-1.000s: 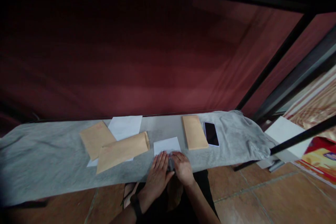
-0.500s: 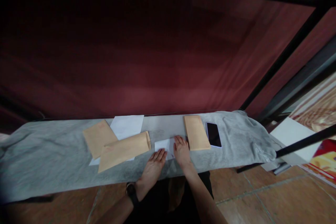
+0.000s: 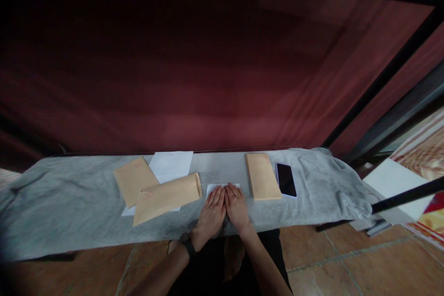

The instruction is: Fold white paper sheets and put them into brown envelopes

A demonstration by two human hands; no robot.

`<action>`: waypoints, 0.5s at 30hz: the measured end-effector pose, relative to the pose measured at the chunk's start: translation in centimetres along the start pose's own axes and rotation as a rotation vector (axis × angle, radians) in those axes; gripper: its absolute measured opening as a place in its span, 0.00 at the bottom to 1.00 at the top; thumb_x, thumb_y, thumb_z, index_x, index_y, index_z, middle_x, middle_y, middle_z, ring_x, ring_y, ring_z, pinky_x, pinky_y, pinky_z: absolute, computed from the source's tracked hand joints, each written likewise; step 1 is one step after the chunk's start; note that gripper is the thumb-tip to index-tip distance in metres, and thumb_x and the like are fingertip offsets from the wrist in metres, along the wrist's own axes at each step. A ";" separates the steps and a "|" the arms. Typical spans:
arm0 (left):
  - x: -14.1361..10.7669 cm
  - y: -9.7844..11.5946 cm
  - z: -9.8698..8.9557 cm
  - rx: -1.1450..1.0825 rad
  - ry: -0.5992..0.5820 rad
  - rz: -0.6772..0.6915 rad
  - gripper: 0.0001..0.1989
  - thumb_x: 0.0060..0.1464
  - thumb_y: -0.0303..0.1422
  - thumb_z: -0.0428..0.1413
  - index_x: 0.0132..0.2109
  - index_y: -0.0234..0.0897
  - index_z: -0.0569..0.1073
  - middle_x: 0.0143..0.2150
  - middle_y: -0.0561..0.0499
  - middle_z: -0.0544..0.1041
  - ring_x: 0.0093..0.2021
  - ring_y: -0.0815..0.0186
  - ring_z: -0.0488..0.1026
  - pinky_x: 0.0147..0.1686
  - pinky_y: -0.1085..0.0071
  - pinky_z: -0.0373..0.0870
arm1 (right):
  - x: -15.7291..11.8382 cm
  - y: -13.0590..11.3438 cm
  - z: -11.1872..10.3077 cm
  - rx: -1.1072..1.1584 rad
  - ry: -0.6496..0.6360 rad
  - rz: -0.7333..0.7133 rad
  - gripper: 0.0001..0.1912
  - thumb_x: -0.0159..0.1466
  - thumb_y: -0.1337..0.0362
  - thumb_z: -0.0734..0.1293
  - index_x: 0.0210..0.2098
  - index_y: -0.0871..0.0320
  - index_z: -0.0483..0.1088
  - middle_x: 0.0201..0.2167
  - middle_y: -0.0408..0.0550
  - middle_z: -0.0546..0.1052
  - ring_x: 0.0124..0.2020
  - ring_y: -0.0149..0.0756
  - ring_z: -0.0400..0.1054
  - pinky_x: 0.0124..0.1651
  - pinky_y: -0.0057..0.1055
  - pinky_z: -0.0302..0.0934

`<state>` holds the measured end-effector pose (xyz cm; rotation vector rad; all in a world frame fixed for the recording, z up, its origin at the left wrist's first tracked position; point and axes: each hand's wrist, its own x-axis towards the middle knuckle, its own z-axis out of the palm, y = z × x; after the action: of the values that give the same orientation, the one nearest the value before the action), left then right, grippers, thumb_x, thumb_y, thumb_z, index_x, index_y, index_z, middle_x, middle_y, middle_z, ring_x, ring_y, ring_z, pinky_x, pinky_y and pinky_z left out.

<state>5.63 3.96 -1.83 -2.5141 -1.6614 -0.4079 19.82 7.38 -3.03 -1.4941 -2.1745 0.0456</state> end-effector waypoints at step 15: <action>-2.2 0.0 2.2 -0.021 0.080 -0.172 0.34 0.63 0.35 0.44 0.71 0.22 0.49 0.71 0.31 0.56 0.72 0.51 0.52 0.66 0.51 0.57 | -3.7 0.1 0.4 -0.204 0.079 0.111 0.29 0.74 0.58 0.54 0.69 0.69 0.53 0.67 0.64 0.62 0.69 0.50 0.53 0.67 0.48 0.49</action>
<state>5.18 2.48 -4.61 -2.3438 -1.8576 -0.5361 20.73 4.21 -4.77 -1.6982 -2.0822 -0.1994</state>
